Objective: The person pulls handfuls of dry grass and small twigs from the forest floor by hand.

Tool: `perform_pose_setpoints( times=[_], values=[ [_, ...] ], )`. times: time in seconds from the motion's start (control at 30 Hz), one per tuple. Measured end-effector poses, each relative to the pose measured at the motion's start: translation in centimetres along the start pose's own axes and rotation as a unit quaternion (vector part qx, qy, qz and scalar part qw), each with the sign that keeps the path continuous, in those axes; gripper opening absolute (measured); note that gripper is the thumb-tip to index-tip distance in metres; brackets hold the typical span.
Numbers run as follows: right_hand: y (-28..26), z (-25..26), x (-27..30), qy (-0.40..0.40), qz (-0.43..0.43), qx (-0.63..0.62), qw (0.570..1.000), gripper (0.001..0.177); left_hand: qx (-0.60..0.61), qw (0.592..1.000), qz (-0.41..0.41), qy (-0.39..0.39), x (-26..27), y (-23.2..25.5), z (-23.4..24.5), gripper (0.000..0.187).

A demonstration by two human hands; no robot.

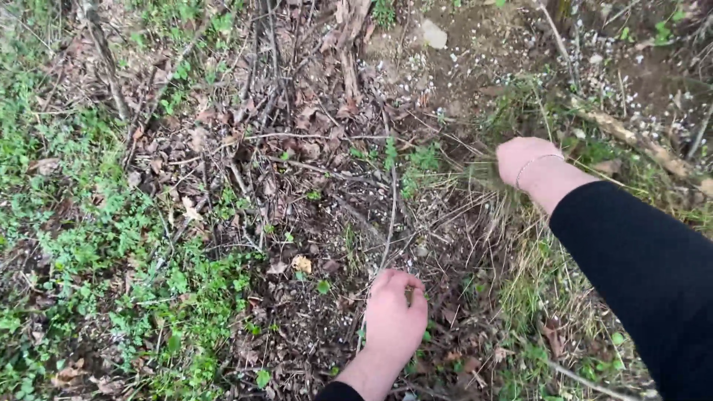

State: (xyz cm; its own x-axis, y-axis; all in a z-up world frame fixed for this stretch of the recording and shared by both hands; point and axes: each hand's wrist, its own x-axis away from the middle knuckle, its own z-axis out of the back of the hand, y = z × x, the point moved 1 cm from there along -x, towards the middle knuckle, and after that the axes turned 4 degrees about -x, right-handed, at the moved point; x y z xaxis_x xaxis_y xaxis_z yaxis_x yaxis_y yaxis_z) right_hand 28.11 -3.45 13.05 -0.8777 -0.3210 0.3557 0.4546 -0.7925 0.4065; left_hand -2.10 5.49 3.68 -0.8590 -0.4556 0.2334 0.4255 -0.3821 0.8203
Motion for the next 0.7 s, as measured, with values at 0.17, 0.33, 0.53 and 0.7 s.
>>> perform_pose_setpoints(
  times=[0.17, 0.33, 0.53, 0.7],
  values=[
    [-1.6, 4.3, 5.7, -0.088, 0.08, -0.135, 0.984, 0.036, 0.023, 0.999, 0.027, -0.014, -0.4, 0.3, -0.6, 0.016],
    [-6.9, 7.8, 3.5, 0.032, 0.057, -0.267, 0.962, 0.047, 0.038, 0.998, 0.036, -0.021, -0.2, 0.5, 0.3, 0.012],
    [-13.7, -1.6, -9.5, 0.003, -0.064, -0.421, 0.905, 0.042, 0.029, 0.998, -0.026, 0.054, -0.1, -5.9, 0.7, 0.015],
    [-15.9, -4.0, -10.9, 0.098, -0.122, -0.663, 0.732, 0.075, 0.033, 0.995, -0.014, 0.094, 0.8, -8.8, 3.2, 0.017]
  ],
)
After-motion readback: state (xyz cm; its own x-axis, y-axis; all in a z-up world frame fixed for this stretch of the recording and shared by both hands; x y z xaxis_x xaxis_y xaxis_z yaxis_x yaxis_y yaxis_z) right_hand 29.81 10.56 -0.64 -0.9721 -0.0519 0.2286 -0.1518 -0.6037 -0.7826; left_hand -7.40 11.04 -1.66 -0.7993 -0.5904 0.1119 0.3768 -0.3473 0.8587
